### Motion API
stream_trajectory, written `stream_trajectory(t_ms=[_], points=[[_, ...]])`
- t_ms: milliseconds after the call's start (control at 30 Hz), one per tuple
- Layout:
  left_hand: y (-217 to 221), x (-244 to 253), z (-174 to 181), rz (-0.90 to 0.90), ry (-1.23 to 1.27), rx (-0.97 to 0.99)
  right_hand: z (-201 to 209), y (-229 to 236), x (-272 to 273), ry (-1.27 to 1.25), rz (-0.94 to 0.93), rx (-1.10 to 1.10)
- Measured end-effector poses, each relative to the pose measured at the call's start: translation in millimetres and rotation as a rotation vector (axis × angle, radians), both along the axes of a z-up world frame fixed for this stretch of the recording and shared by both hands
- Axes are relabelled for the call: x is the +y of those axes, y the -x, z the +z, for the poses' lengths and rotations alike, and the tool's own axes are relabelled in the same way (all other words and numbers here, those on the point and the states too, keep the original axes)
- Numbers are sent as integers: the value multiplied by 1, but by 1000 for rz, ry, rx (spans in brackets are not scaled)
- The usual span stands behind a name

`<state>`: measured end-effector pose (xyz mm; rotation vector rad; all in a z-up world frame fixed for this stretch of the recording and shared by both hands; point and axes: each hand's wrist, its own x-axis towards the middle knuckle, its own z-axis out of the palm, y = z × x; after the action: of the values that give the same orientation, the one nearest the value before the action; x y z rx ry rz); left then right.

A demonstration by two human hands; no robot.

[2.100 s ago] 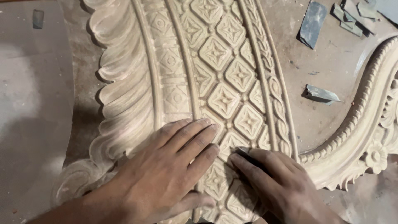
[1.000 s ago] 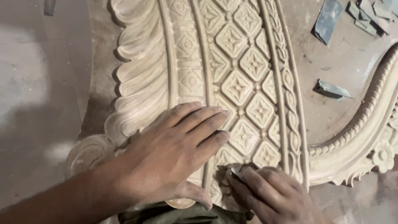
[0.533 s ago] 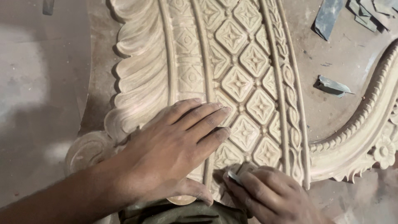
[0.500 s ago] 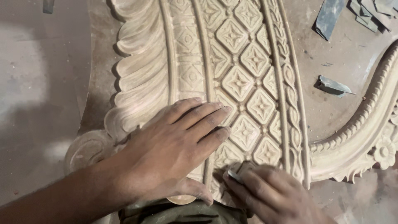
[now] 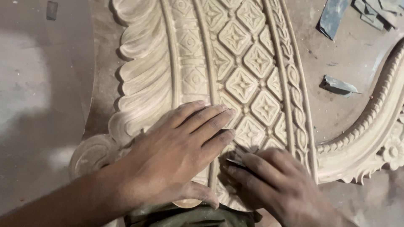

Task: The person uses a small handheld tool to carve and refine a decorative pattern on a large ornamental panel. They repeatedly scrape and smooth the raised diamond and scroll motifs, moving along the panel's length while holding the piece steady with the other hand.

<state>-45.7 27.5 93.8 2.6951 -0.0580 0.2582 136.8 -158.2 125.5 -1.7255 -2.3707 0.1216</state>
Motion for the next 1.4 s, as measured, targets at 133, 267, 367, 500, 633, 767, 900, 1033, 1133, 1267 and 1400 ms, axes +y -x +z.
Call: stream_trajectory(t_ms=[133,267,367,500,633,767,900,1033,1133,1267,1400], points=[[4,-1,-15,-23,-19,37,2,12,-16,73,-50,38],[6,-3,-27,-33,98,-371,-1,3,-35,60,-41,163],[6,-4,-29,-19,76,-369,-9,1,-31,13,67,97],[10,-6,-24,-50,-47,158,-8,11,-14,-91,186,10],[1,-5,-10,-30,6,-50,1,9,-15,27,242,-17],[6,-7,-10,-26,-35,83,-12,2,-17,23,257,-43],[6,-7,-9,-21,-45,55,-28,-5,-38,-117,294,-116],[8,-4,-12,-38,-21,108,-24,-2,-54,-39,87,33],[11,-14,-9,3,107,-296,-14,9,-60,-27,-249,18],[32,-42,-1,47,-247,-76,-14,21,-46,-56,-348,54],[54,-53,-8,-15,-29,-197,-11,22,-42,-64,-319,29]])
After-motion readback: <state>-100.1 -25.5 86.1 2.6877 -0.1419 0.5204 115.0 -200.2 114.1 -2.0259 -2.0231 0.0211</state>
